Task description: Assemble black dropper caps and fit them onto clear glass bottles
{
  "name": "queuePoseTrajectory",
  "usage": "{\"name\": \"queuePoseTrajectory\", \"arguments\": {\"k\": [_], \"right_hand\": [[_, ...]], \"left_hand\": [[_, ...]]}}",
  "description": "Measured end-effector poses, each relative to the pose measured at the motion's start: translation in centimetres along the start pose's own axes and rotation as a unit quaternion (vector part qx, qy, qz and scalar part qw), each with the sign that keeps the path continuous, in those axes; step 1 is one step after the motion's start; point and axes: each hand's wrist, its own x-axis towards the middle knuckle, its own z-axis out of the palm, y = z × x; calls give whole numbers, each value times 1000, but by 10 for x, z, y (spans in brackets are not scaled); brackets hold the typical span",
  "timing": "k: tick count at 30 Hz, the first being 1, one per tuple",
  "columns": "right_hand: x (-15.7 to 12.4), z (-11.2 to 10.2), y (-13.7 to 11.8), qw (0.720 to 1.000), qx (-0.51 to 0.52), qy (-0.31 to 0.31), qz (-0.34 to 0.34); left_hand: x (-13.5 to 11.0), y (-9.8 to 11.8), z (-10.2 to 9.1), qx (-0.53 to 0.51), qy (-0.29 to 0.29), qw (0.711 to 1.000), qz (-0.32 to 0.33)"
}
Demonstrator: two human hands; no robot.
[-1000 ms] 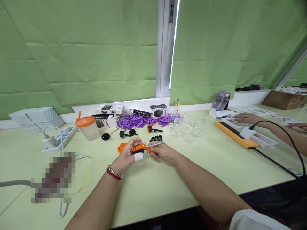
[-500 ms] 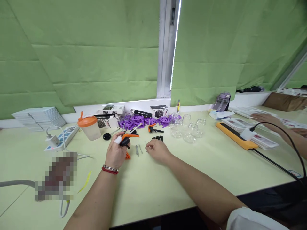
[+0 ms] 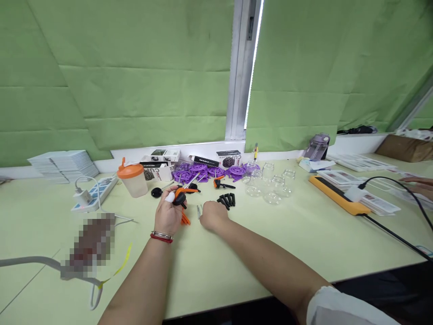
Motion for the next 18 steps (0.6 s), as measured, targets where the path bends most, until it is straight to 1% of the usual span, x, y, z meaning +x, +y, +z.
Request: {"name": "queuePoseTrajectory", "arguments": {"k": [6,12,15,18], "right_hand": [[8,2,-3,999,26,-18,38],[12,2,-4,998,48,-21,39],[11,-1,-4,997,63,-22,40],[10,-6,-1,995,85,-7,44]], "left_hand": [[1,-1,-2,-6,-18,1000,2],[0,-2,-4,0,-23,1000,-3],[1,-3,-5,2,-24,1000,-2],[1,-3,-5,6,-21,1000,3]]}}
